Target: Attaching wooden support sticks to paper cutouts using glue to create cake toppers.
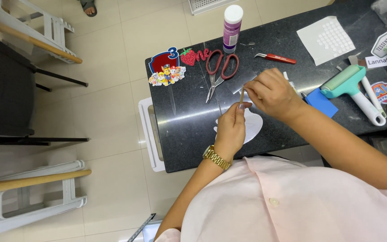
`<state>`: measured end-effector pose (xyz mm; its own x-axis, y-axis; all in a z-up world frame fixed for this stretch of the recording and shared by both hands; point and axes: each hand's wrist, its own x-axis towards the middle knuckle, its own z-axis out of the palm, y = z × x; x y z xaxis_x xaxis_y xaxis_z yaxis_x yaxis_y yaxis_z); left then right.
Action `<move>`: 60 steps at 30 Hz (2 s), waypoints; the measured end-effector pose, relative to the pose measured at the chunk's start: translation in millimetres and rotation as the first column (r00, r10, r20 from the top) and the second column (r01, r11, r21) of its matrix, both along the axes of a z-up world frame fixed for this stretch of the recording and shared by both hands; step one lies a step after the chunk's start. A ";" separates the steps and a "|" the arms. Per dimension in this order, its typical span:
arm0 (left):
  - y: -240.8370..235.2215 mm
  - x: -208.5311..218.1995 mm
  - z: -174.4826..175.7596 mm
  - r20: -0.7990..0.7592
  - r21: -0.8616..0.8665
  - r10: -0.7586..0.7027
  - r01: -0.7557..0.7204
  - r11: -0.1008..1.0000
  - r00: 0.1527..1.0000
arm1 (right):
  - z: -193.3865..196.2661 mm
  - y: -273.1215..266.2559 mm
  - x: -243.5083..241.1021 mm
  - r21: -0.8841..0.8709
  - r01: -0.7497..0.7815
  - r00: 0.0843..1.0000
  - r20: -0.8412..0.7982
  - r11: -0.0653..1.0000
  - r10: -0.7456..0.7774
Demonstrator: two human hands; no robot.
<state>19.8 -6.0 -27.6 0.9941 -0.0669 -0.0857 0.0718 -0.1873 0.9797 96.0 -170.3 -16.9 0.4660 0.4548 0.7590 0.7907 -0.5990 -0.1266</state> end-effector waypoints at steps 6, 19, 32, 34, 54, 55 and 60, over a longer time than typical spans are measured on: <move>-4.7 4.7 -25.8 -0.063 -0.104 0.060 -0.066 0.992 0.996 | -21.6 4.5 0.4 -0.056 0.043 0.999 0.003 0.998 -0.043; 10.2 32.2 -25.1 -0.390 -0.416 0.172 -0.339 0.844 0.905 | -11.7 16.7 -71.8 -0.158 -0.214 0.887 -0.444 0.964 0.124; 56.3 79.5 -34.1 -0.434 -0.419 0.464 -0.629 0.655 0.772 | 0.8 -51.3 -121.6 -0.095 -0.336 0.683 -0.709 0.937 0.173; 59.2 81.6 -30.3 -0.435 -0.438 0.489 -0.652 0.619 0.756 | 0.9 -63.6 -125.4 -0.078 -0.336 0.677 -0.713 0.939 0.184; 60.4 90.8 -42.3 -0.433 -0.382 0.605 -0.744 0.549 0.669 | -21.3 -255.0 -144.5 -0.035 0.043 0.540 -0.840 0.998 -0.053; 50.6 87.3 -43.2 -0.441 -0.360 0.556 -0.706 0.609 0.704 | -36.7 -266.8 -137.8 0.085 0.053 0.608 -0.793 0.995 0.036; -2.7 72.9 -73.3 -0.379 -0.316 0.403 -0.526 0.790 0.833 | 30.2 -187.7 -115.0 0.225 0.253 0.412 -0.905 0.941 0.105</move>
